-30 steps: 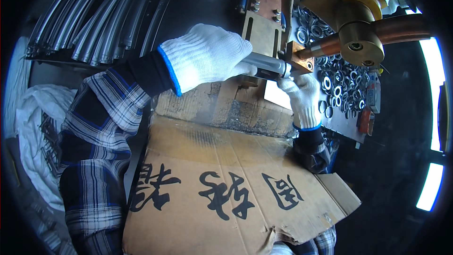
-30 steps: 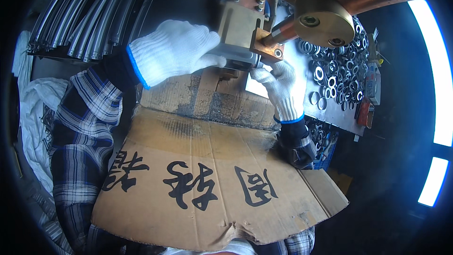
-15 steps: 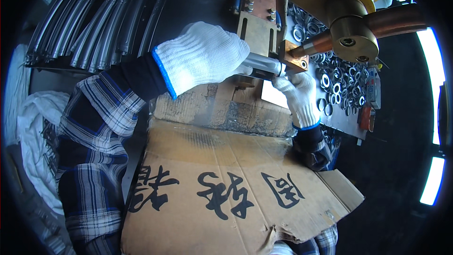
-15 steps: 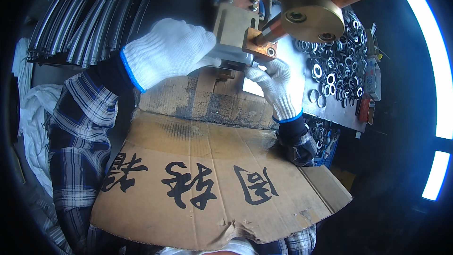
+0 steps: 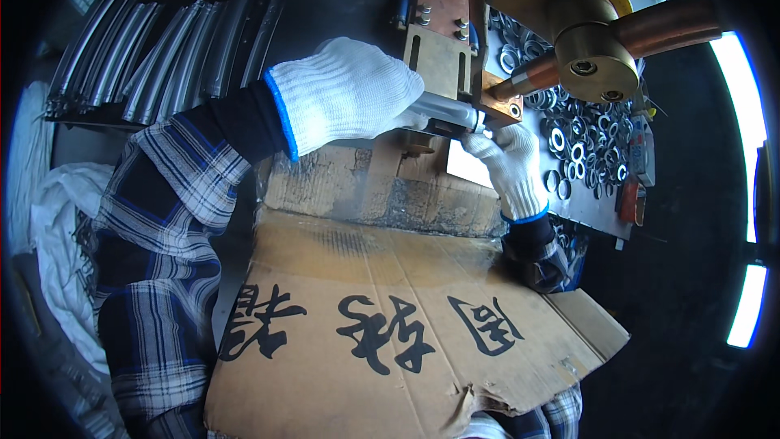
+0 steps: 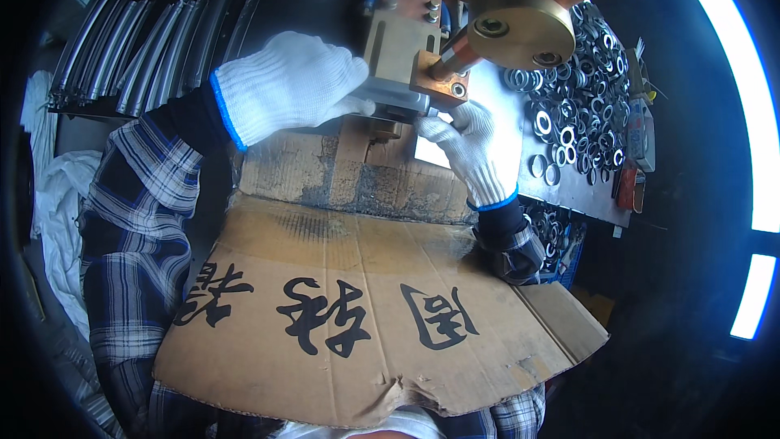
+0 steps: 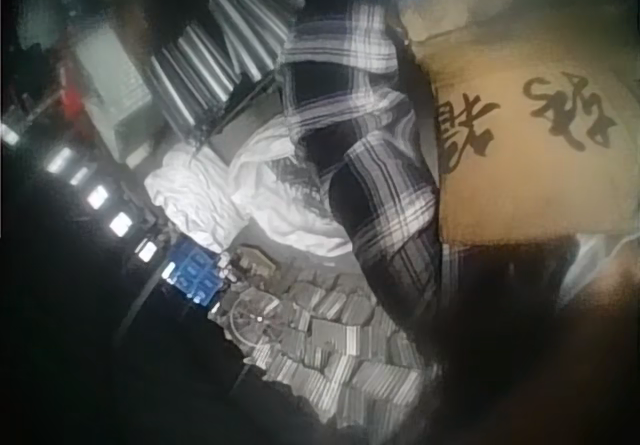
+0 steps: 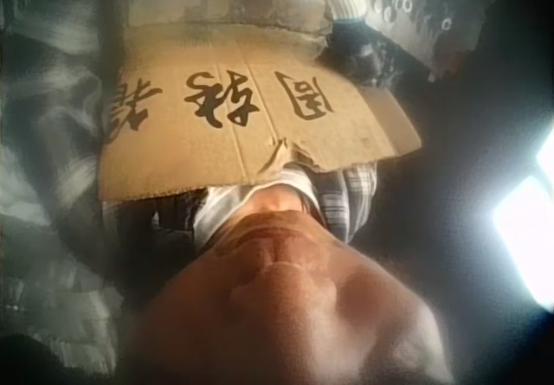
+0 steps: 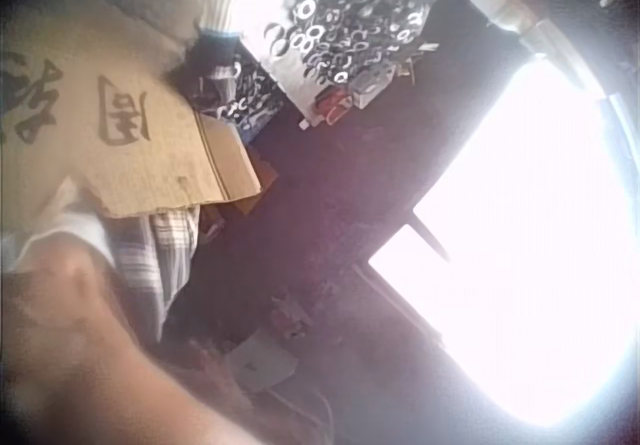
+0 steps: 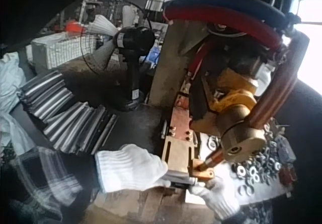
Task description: Operating a spot-welding machine to attach metal rings to the ends of tubes.
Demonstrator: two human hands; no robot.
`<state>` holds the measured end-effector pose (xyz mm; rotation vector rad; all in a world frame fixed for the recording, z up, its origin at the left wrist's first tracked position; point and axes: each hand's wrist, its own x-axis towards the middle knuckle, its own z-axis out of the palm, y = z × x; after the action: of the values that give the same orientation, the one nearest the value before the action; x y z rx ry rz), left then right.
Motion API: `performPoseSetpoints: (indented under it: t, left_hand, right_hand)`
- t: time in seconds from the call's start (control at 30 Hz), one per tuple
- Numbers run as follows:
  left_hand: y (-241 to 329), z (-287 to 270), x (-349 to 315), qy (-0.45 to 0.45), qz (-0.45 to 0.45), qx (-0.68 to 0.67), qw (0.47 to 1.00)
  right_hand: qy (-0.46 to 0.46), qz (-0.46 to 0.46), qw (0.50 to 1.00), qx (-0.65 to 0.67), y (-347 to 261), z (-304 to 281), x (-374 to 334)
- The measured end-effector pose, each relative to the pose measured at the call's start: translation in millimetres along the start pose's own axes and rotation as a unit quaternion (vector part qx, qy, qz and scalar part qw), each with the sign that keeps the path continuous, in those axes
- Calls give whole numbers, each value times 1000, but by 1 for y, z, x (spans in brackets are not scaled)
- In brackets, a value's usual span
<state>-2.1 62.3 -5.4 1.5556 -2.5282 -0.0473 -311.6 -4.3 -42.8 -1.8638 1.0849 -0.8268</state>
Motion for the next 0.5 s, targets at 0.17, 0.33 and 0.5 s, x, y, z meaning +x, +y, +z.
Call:
performPoseSetpoints:
  t: [0.17,0.33,0.5]
  left_hand:
    - [0,-1,3,2,-1,7,1000]
    - [4,-5,2,-3,-22,-10,1000]
    - [5,-7,1,-14,-27,-22,999]
  right_hand:
    - [0,8,1000,3,0,-1,-1]
    - [5,0,998,63,-16,7,-2]
    - [-2,32,999,37,-11,-2,-2]
